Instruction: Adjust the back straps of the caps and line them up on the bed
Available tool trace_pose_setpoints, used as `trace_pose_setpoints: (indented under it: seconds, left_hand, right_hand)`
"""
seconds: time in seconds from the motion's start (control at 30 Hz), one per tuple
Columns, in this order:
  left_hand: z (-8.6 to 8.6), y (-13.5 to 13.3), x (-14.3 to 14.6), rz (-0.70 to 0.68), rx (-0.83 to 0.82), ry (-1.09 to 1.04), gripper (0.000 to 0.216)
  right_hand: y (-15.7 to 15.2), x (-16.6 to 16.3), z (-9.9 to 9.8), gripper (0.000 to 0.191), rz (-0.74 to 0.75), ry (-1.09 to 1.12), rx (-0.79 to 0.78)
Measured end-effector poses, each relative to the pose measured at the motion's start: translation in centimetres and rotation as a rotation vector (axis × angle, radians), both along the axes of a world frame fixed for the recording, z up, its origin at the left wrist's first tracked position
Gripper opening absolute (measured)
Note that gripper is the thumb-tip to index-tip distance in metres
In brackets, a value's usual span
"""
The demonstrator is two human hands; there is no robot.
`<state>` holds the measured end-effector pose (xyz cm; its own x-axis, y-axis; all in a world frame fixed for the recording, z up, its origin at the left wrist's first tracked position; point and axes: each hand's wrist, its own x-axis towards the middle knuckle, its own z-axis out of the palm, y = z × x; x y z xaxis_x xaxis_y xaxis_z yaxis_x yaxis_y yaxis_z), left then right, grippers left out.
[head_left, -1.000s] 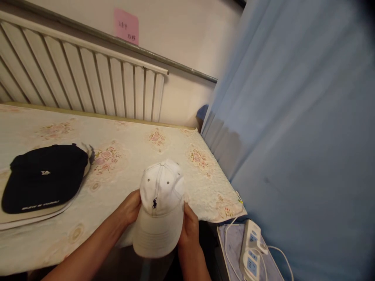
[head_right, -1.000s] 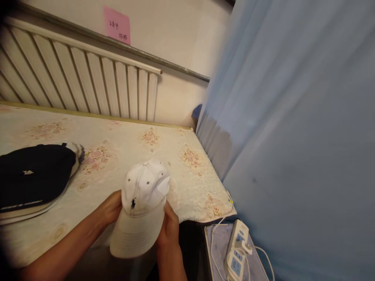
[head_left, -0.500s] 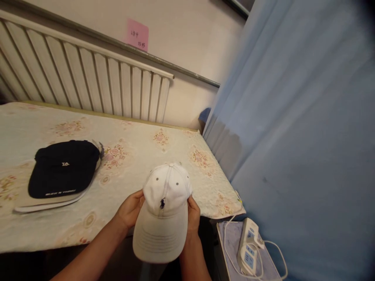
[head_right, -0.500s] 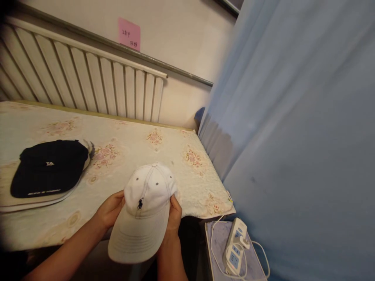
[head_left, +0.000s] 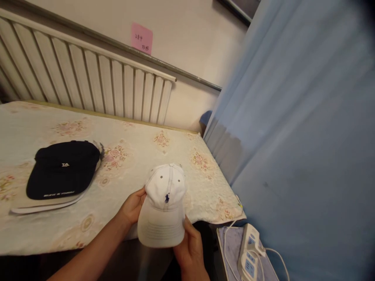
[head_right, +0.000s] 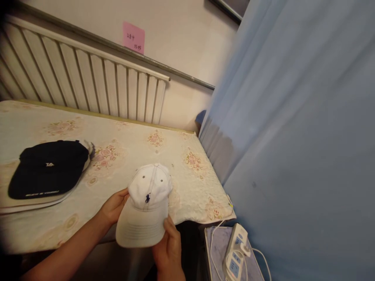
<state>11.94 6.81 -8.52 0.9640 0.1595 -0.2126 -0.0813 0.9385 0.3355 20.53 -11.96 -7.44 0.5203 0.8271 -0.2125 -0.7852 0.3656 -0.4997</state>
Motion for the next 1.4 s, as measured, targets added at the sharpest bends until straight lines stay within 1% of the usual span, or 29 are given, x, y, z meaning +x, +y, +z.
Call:
trace_pose_setpoints:
  seconds: [0.1,0.2,0.3,0.37,0.43,0.5,0.53,0.57,0.6,0.63,0.7,0.77,0.83,0.93,1.07,1.13,1.23,1.4]
  left_hand:
    - [-0.1,0.5,0.5,-0.026,0.02,0.021,0.049]
    - [-0.3,1.3,1.3,-0.019,0.041,0.024,0.049]
    - [-0.7,2.6,2.6,0.072,0.113,0.032,0.045]
    - [-1.2,3.7,3.5,0.168,0.24,0.063,0.04]
    - [-2.2,4.8,4.2,0.261,0.461,0.162,0.039]
    - [-3.9,5.7,4.2,0.362,0.793,0.354,0.04]
    - [-4.9,5.9,4.0,0.436,1.015,0.507,0.036]
    - [-6.0,6.1,3.6,0.476,1.277,0.627,0.032]
    - [-7.1,6.2,3.1,0.507,1.499,0.699,0.028]
    - [-8.1,6.1,2.7,0.549,1.664,0.721,0.025]
    - [-9.7,5.9,1.8,0.544,1.924,0.642,0.022]
    - [-10.5,5.5,1.5,0.52,2.085,0.613,0.023]
    - [-10.7,5.4,1.5,0.513,2.176,0.624,0.024]
    - [-10.7,5.3,1.8,0.513,2.263,0.647,0.023]
    - [-10.8,5.3,1.8,0.453,2.332,0.666,0.021]
    - [-10.8,5.2,1.8,0.425,2.351,0.678,0.02]
    - [-10.7,5.2,1.8,0.419,2.369,0.689,0.02]
    - [-10.5,5.2,1.9,0.413,2.358,0.689,0.018]
  right_hand:
    - [-0.3,-0.1,-0.6,0.042,0.029,-0.048,0.021]
    - [0.5,0.9,-1.3,0.044,0.042,-0.09,0.023]
    - [2.4,3.2,-2.2,0.046,0.047,-0.135,0.038]
    - [4.2,5.3,-2.6,0.046,0.043,-0.165,0.038]
    - [6.2,7.7,-3.0,0.045,0.024,-0.205,0.032]
    - [8.7,10.4,-3.5,0.043,-0.004,-0.26,0.02]
    - [10.0,11.8,-3.7,0.042,-0.031,-0.287,0.001]
    - [11.4,13.3,-4.0,0.04,-0.074,-0.325,-0.023]
    - [12.8,14.8,-4.2,0.039,-0.115,-0.37,-0.048]
    - [14.2,16.3,-4.5,0.038,-0.134,-0.383,-0.055]
    - [16.7,19.2,-4.9,0.038,-0.164,-0.405,-0.067]
    - [18.7,21.8,-5.4,0.037,-0.193,-0.424,-0.086]
    - [20.0,24.0,-6.0,0.036,-0.21,-0.431,-0.108]
    - [20.4,26.0,-7.5,0.032,-0.209,-0.437,-0.157]
    - [19.0,26.9,-10.0,0.029,-0.189,-0.456,-0.221]
    - [18.0,27.2,-10.9,0.027,-0.184,-0.468,-0.246]
    - [16.7,27.6,-11.5,0.023,-0.184,-0.497,-0.286]
    - [15.4,28.3,-11.4,0.02,-0.206,-0.58,-0.357]
